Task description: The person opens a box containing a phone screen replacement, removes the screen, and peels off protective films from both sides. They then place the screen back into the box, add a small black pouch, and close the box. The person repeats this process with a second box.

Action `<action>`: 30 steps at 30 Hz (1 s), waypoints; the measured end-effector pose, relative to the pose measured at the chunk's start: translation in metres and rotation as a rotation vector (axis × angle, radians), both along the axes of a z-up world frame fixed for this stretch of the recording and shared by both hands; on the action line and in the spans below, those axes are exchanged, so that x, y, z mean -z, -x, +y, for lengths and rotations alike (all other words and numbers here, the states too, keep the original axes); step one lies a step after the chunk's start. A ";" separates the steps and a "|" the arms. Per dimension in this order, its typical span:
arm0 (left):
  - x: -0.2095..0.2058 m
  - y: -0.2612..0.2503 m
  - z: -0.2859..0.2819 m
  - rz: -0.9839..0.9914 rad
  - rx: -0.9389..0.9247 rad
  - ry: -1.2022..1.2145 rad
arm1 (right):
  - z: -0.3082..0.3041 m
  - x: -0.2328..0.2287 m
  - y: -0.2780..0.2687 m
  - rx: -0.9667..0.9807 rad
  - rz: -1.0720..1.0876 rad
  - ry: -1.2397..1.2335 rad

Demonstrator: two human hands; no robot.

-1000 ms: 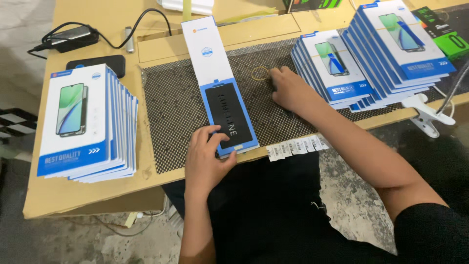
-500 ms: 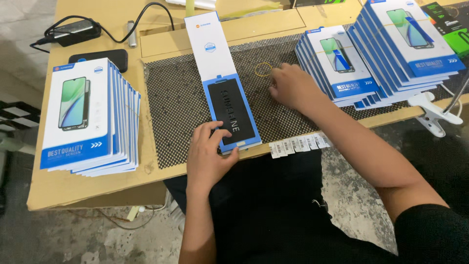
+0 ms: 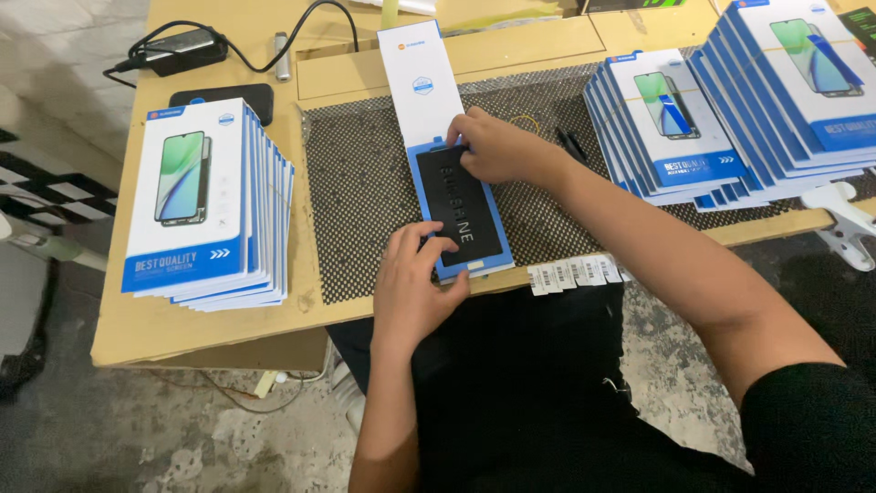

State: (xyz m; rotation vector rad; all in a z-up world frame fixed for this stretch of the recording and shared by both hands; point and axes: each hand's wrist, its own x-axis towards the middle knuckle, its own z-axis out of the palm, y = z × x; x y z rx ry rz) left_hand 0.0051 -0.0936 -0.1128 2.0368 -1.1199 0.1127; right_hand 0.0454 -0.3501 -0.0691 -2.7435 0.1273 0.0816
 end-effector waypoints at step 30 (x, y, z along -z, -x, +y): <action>-0.003 0.002 0.000 -0.062 -0.018 -0.061 | -0.058 -0.021 0.062 0.394 0.022 -0.046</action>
